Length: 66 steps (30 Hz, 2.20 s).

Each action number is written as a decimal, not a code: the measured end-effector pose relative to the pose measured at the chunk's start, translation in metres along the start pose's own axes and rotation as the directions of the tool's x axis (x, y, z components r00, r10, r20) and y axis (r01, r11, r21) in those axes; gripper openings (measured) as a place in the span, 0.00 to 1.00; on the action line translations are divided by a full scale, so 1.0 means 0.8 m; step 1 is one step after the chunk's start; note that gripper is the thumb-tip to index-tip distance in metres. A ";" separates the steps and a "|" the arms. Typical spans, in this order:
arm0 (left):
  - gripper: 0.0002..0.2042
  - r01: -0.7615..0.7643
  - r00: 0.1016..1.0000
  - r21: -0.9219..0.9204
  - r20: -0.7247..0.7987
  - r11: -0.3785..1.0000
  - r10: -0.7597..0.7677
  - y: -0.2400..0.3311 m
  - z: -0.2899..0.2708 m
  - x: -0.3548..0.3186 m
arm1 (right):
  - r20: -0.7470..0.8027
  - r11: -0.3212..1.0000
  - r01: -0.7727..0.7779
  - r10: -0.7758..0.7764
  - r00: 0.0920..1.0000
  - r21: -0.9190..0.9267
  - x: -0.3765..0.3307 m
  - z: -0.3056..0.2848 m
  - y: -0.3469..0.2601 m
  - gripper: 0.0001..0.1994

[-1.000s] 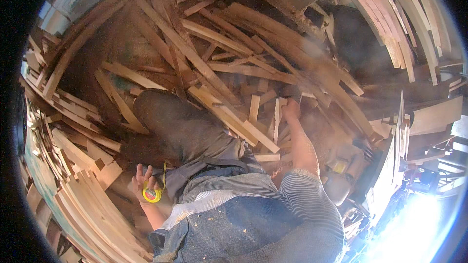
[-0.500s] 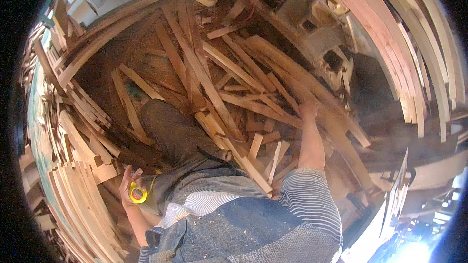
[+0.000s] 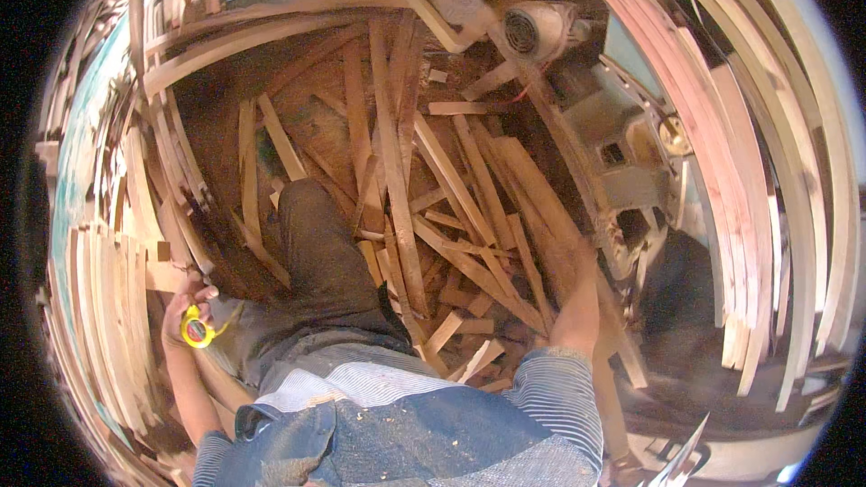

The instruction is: The person sorts through a pile of wood planks by hand, picking up individual pieces, measuring some with a tape measure, and stacking them.

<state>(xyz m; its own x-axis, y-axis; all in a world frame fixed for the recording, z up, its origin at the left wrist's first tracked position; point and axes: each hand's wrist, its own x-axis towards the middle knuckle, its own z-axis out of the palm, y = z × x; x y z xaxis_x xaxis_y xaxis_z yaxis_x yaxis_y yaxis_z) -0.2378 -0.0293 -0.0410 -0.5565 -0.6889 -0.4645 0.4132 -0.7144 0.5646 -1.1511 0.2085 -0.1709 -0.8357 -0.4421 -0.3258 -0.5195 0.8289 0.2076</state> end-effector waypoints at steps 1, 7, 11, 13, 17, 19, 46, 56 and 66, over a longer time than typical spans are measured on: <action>0.30 -0.008 0.999 0.022 -0.034 1.000 0.009 0.006 0.003 -0.003 | 0.015 1.000 0.009 -0.009 1.000 -0.023 0.005 0.002 -0.001 0.24; 0.35 -0.045 0.989 0.085 -0.138 0.995 0.057 0.034 0.024 -0.012 | 0.040 0.988 0.045 -0.039 0.998 -0.147 0.018 0.012 0.010 0.21; 0.36 -0.132 0.979 0.184 -0.131 0.974 0.157 0.049 -0.006 -0.019 | -0.004 0.961 0.110 -0.115 0.993 -0.255 0.016 0.009 0.003 0.19; 0.38 -0.180 0.969 0.216 -0.127 0.960 0.211 0.049 -0.010 -0.015 | -0.052 0.938 0.184 -0.207 0.977 -0.293 -0.008 0.005 -0.005 0.19; 0.41 -0.256 0.940 0.219 -0.169 0.942 0.295 0.034 -0.042 -0.038 | -0.273 0.893 0.398 -0.445 0.853 -0.211 -0.094 -0.034 -0.071 0.19; 0.41 -0.264 0.939 0.298 -0.137 0.917 0.315 0.030 -0.049 -0.033 | -0.367 0.881 0.421 -0.473 0.801 -0.216 -0.126 -0.038 -0.104 0.16; 0.39 -0.356 0.915 0.226 -0.111 0.907 0.387 0.023 -0.078 -0.029 | -0.213 0.813 0.569 -0.582 0.785 -0.125 -0.209 0.008 -0.251 0.30; 0.33 -0.303 0.952 0.117 0.089 0.946 0.294 0.033 -0.064 0.012 | -0.661 0.925 0.372 -0.231 0.714 0.078 -0.337 -0.186 -0.151 0.18; 0.31 -0.312 0.927 0.074 0.242 0.947 0.286 0.030 -0.027 0.042 | -0.994 0.995 0.043 -0.096 0.044 -0.094 -0.216 -0.486 0.009 0.24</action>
<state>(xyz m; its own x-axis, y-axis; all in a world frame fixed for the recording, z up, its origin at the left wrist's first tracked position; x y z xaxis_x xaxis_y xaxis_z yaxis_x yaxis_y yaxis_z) -0.2310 -0.0728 -0.0577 -0.5723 -0.8134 -0.1039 0.5116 -0.4532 0.7300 -1.0797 0.1578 0.2457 -0.1647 -0.4397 0.8829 -0.5697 0.7732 0.2787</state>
